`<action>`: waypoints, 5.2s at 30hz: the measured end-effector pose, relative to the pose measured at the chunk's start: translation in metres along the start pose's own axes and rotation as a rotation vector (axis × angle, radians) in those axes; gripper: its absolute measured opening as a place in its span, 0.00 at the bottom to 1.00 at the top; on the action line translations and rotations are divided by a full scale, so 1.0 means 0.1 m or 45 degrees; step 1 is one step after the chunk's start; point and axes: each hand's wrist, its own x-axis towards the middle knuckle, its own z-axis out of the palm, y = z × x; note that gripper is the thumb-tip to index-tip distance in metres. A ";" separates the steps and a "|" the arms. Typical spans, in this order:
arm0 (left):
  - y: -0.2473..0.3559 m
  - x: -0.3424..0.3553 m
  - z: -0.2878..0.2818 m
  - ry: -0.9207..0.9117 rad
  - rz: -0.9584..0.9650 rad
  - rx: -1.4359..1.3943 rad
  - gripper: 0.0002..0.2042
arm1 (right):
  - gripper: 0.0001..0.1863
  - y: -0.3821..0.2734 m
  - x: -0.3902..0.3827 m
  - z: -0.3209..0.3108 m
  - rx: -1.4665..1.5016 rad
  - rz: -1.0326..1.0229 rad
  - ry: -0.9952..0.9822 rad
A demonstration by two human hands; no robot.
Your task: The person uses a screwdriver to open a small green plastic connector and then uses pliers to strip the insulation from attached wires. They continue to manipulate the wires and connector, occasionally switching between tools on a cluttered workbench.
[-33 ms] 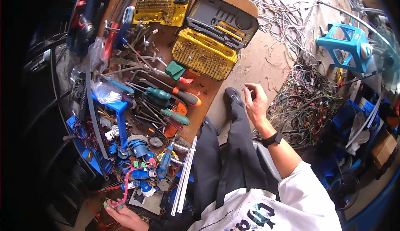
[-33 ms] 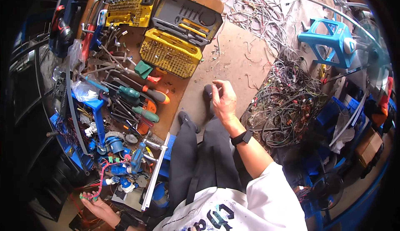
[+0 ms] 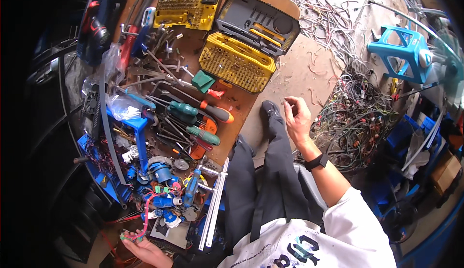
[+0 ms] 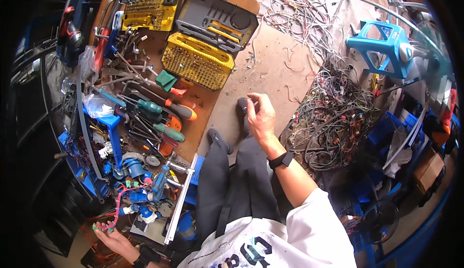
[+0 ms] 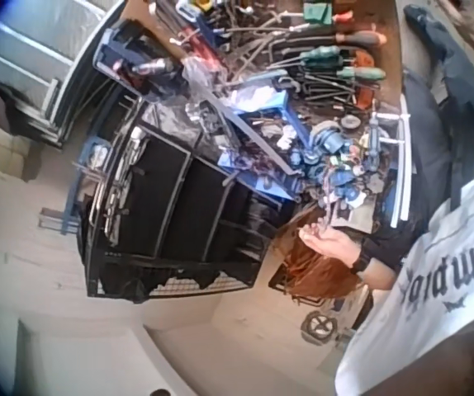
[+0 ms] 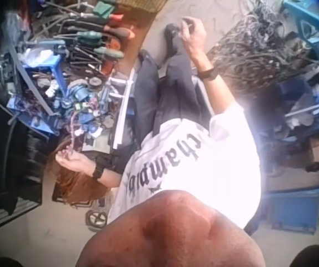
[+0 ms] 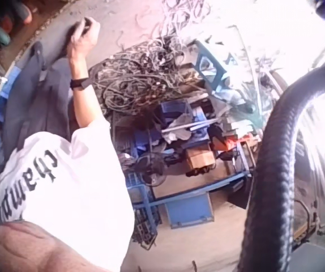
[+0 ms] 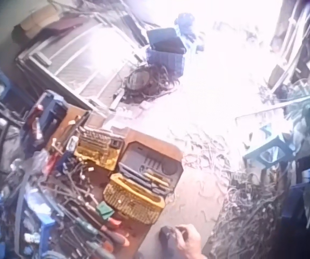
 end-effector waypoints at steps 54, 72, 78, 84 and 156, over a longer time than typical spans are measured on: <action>-0.17 -0.19 0.41 -0.064 -0.116 -0.100 0.16 | 0.07 -0.07 -0.02 -0.10 0.037 0.106 -0.131; -0.29 -0.23 0.09 0.022 -0.185 -0.166 0.19 | 0.08 -0.23 -0.01 0.01 -0.013 0.073 -0.210; -0.29 -0.30 0.00 0.053 -0.200 -0.209 0.17 | 0.08 -0.24 -0.06 0.05 -0.017 0.041 -0.278; -0.41 -0.35 -0.18 0.172 -0.229 -0.238 0.18 | 0.07 -0.37 -0.15 0.15 0.033 0.011 -0.389; -1.17 -0.86 -0.96 0.569 -0.334 -0.386 0.17 | 0.21 -2.07 0.23 1.84 -0.732 -0.500 -1.067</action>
